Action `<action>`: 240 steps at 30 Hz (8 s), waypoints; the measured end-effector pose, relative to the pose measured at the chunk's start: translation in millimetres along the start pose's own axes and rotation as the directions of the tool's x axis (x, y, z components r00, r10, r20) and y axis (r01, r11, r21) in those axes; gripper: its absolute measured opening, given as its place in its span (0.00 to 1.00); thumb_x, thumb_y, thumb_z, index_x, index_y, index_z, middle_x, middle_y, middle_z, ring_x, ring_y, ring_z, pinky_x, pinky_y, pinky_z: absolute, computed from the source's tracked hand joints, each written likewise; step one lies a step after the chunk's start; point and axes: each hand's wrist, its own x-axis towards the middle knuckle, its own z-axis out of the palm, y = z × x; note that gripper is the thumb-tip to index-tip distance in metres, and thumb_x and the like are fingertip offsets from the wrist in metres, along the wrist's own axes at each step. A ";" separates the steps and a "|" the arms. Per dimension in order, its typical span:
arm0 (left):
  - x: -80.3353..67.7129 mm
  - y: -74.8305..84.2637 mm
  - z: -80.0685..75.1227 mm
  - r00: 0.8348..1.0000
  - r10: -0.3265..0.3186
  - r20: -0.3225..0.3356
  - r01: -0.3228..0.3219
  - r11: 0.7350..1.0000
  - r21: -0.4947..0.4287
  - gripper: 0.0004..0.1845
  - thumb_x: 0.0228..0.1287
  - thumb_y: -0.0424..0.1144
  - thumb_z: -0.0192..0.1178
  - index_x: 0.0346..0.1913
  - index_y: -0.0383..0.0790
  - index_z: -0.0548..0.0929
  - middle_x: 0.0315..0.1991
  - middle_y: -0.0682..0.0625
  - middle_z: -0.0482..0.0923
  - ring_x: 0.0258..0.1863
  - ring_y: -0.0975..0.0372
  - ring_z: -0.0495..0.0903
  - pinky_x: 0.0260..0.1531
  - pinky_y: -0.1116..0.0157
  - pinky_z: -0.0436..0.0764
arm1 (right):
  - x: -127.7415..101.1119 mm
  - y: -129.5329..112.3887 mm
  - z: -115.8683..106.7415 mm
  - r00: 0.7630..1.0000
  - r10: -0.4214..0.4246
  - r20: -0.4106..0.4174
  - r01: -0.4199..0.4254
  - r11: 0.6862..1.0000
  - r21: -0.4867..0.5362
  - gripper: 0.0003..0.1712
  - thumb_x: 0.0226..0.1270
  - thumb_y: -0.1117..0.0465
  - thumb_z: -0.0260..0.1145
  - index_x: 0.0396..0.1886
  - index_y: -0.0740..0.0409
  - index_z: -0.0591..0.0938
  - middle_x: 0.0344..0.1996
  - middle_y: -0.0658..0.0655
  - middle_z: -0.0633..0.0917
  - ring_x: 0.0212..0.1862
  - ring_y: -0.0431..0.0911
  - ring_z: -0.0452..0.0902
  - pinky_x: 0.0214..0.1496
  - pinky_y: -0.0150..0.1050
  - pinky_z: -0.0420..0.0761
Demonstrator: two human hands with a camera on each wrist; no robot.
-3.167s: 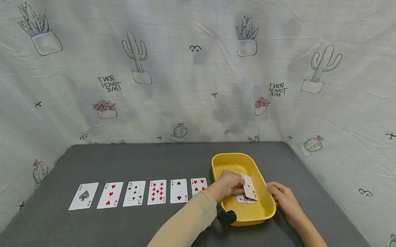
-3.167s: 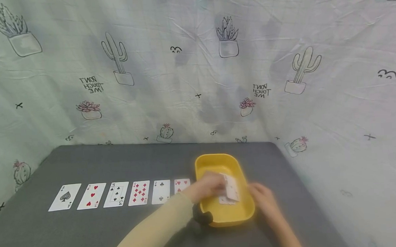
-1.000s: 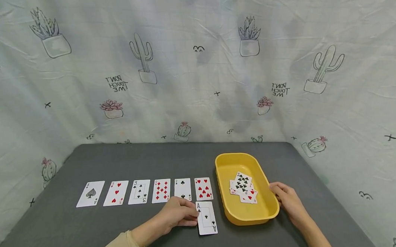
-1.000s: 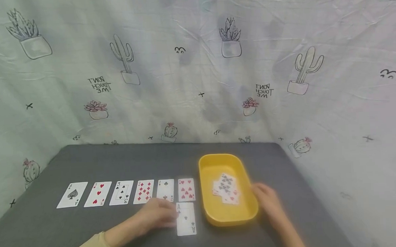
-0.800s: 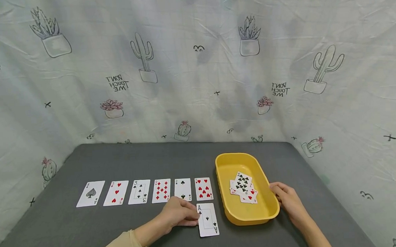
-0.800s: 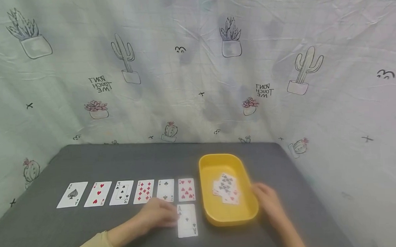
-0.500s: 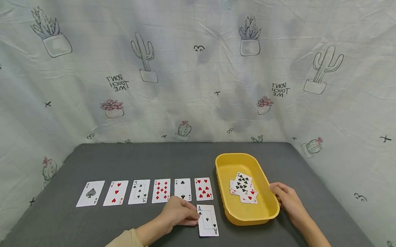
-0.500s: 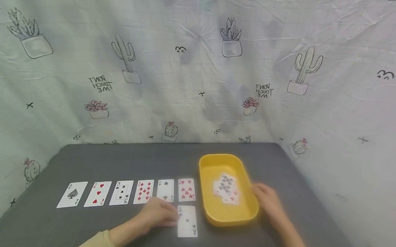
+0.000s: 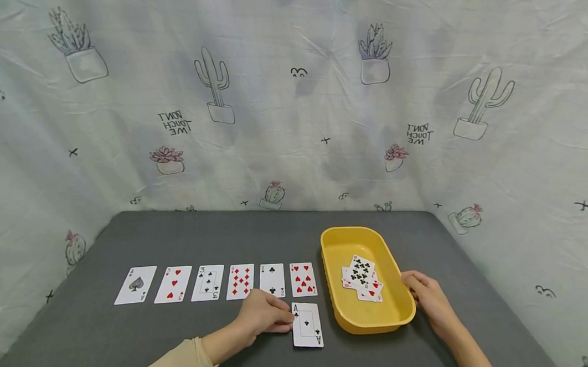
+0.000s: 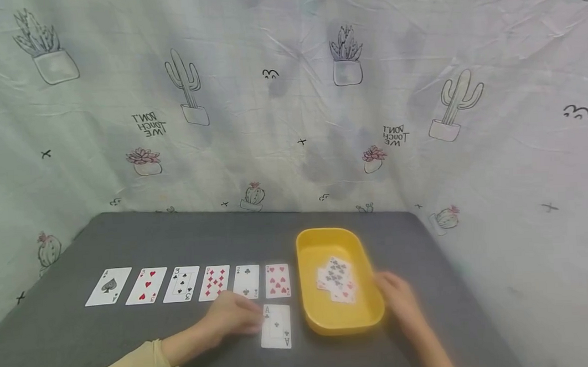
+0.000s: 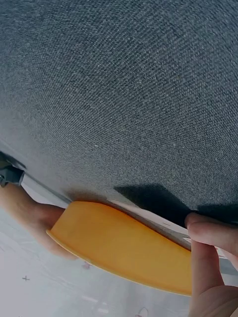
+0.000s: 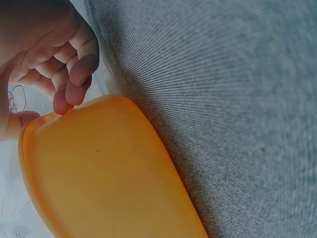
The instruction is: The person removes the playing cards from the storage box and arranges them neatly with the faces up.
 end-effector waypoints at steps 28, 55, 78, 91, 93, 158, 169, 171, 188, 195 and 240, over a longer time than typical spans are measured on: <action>-3.5 1.8 0.8 1.000 -0.026 0.018 0.026 0.999 0.024 0.08 0.52 0.18 0.66 0.37 0.19 0.82 0.26 0.37 0.83 0.25 0.51 0.86 0.26 0.62 0.85 | -0.6 1.0 2.5 1.000 -0.005 -0.007 0.005 1.000 -0.005 0.19 0.76 0.57 0.56 0.51 0.70 0.78 0.34 0.57 0.79 0.28 0.43 0.75 0.26 0.34 0.77; 62.9 92.9 68.6 0.977 0.075 0.198 -0.087 0.995 0.054 0.09 0.66 0.31 0.59 0.43 0.26 0.82 0.33 0.39 0.83 0.31 0.52 0.86 0.32 0.60 0.86 | 2.0 2.3 0.1 0.999 -0.041 -0.007 0.041 0.999 0.004 0.20 0.75 0.57 0.60 0.54 0.71 0.78 0.32 0.56 0.81 0.26 0.42 0.73 0.26 0.32 0.76; 103.4 88.4 120.5 0.997 -0.059 -0.041 0.064 0.989 0.132 0.15 0.66 0.31 0.56 0.51 0.25 0.70 0.15 0.52 0.59 0.12 0.64 0.57 0.17 0.71 0.64 | 3.4 -1.1 0.5 1.000 -0.014 0.000 0.014 1.000 -0.015 0.23 0.75 0.54 0.60 0.56 0.70 0.77 0.36 0.57 0.82 0.30 0.43 0.76 0.28 0.33 0.78; 105.6 75.1 129.1 0.991 -0.127 0.037 0.125 0.991 0.049 0.29 0.67 0.34 0.59 0.65 0.26 0.62 0.42 0.38 0.71 0.40 0.46 0.78 0.46 0.53 0.81 | 2.6 1.4 1.5 1.000 -0.024 -0.011 0.024 1.000 -0.013 0.23 0.75 0.53 0.60 0.54 0.70 0.77 0.35 0.57 0.81 0.31 0.43 0.76 0.28 0.33 0.77; 106.3 72.5 130.9 0.990 -0.137 0.041 0.137 0.991 -0.003 0.28 0.67 0.33 0.58 0.65 0.26 0.60 0.43 0.35 0.71 0.41 0.44 0.79 0.45 0.54 0.81 | 2.9 2.7 1.9 0.999 -0.036 -0.013 0.035 0.999 -0.004 0.22 0.75 0.54 0.60 0.54 0.70 0.78 0.35 0.57 0.81 0.31 0.43 0.77 0.28 0.33 0.78; 54.7 74.2 92.4 0.980 0.151 0.127 -0.135 0.983 -0.127 0.13 0.60 0.29 0.66 0.46 0.29 0.79 0.38 0.43 0.79 0.34 0.56 0.83 0.34 0.55 0.86 | -1.2 -1.8 3.7 1.000 -0.008 -0.019 0.008 1.000 -0.019 0.20 0.75 0.56 0.58 0.51 0.71 0.78 0.34 0.57 0.80 0.29 0.43 0.75 0.26 0.32 0.75; -5.2 50.1 -6.1 0.988 0.153 -0.030 -0.154 0.988 -0.031 0.20 0.61 0.30 0.65 0.53 0.23 0.75 0.38 0.42 0.81 0.35 0.57 0.81 0.32 0.57 0.86 | -1.2 -3.7 4.5 1.000 -0.017 0.000 0.017 1.000 0.000 0.20 0.76 0.56 0.57 0.52 0.71 0.78 0.34 0.57 0.79 0.29 0.43 0.74 0.27 0.32 0.75; -12.0 41.2 -14.9 0.991 0.117 -0.065 -0.119 0.992 -0.036 0.22 0.60 0.30 0.65 0.54 0.21 0.74 0.38 0.42 0.81 0.35 0.57 0.81 0.31 0.56 0.86 | -2.0 -4.6 4.2 1.000 -0.016 0.002 0.016 1.000 0.003 0.20 0.76 0.57 0.57 0.52 0.71 0.77 0.34 0.57 0.79 0.29 0.43 0.74 0.27 0.32 0.75; -29.3 -9.0 -46.8 0.994 0.002 -0.105 -0.003 1.000 -0.008 0.15 0.53 0.28 0.68 0.42 0.24 0.78 0.33 0.44 0.80 0.32 0.55 0.82 0.30 0.54 0.86 | -1.2 -1.9 1.5 1.000 -0.007 0.011 0.007 1.000 0.018 0.18 0.76 0.57 0.56 0.51 0.70 0.77 0.34 0.56 0.78 0.29 0.43 0.74 0.27 0.32 0.76; -31.4 -18.1 -48.0 0.997 0.047 -0.056 -0.047 0.999 -0.010 0.14 0.54 0.28 0.69 0.42 0.23 0.80 0.33 0.45 0.82 0.34 0.55 0.83 0.30 0.54 0.86 | -3.4 -2.8 2.4 1.000 -0.013 0.000 0.013 1.000 0.025 0.18 0.76 0.58 0.56 0.51 0.71 0.77 0.33 0.57 0.78 0.29 0.43 0.74 0.27 0.33 0.75; -29.5 -17.7 -38.7 0.938 0.221 -0.267 -0.105 0.916 0.388 0.07 0.43 0.32 0.76 0.26 0.37 0.86 0.15 0.55 0.81 0.13 0.61 0.80 0.15 0.65 0.81 | 0.6 -1.9 0.9 1.000 0.008 0.000 -0.008 1.000 0.001 0.19 0.76 0.56 0.57 0.51 0.69 0.77 0.36 0.57 0.79 0.32 0.44 0.76 0.29 0.34 0.77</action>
